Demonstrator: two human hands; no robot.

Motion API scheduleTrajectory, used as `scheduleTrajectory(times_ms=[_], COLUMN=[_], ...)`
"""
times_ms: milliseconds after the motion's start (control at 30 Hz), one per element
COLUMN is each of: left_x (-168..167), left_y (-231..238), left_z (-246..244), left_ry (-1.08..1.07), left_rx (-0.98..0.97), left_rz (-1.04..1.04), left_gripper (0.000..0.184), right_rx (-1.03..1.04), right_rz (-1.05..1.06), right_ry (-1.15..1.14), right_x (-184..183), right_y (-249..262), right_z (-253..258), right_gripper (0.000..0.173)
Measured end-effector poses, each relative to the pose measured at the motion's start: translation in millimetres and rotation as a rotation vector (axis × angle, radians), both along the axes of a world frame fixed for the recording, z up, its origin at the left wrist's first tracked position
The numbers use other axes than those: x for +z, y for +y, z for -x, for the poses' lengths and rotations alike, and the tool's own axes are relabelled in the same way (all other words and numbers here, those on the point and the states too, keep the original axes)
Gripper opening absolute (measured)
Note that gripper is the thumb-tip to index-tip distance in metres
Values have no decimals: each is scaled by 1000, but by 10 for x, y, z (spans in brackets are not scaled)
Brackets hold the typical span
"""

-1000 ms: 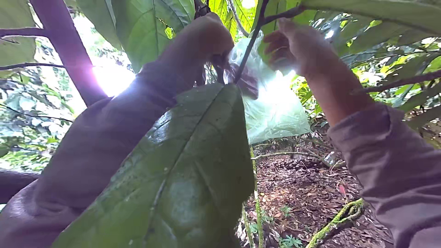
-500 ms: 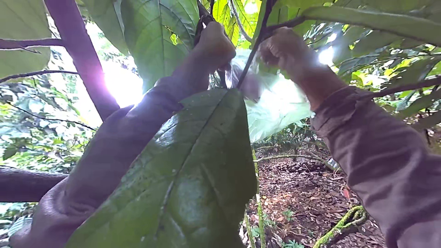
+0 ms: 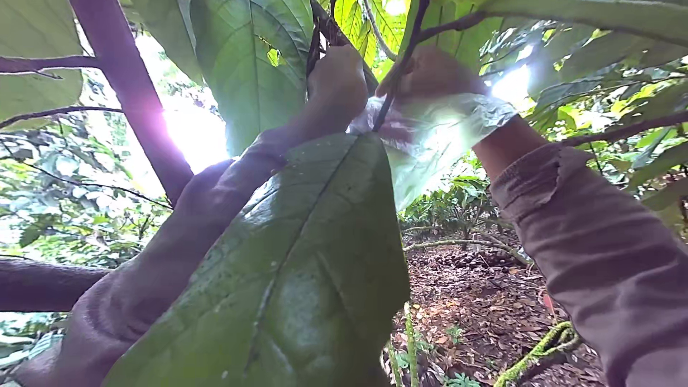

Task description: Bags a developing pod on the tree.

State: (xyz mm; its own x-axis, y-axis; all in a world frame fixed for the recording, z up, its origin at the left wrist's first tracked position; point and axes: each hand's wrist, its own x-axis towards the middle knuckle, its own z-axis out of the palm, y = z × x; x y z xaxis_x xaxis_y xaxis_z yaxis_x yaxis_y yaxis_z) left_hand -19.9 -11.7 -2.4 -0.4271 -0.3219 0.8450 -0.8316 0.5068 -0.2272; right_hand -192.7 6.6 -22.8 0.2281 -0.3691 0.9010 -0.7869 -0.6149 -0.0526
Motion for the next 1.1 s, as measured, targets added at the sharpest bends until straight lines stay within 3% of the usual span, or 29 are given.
scheduleTrajectory(times_ms=[167,300,367,500,667,800,933,1100], left_x=[2,11,136,601,173,511,548,593], left_y=[16,140,4,-733,-151,-757,-758,-718], left_z=[-17,-121,-181,-281,-193,-277,-262,-305], left_ry=[-226,-131,-47,-88,140,-25,43,32], left_rx=[42,-96,-266,-668,-626,-839,-754,-732], left_rz=[82,-130,-253,-306,-432,-405,-413,-465], left_gripper=[13,12,19,4,9,7,9,4], right_rx=[-258,-226,-157,-33,187,313,295,251], right_rz=[112,107,93,86,147,110,178,131], right_ry=[310,280,177,-34,-106,-92,-201,-200], right_x=[116,140,101,61,41,30,-83,-123], right_y=[-127,-55,-14,-33,-116,-139,-98,-39], right_z=[-132,-204,-291,-404,-370,-259,-327,-351], right_gripper=[17,15,18,35,32,26,29,8])
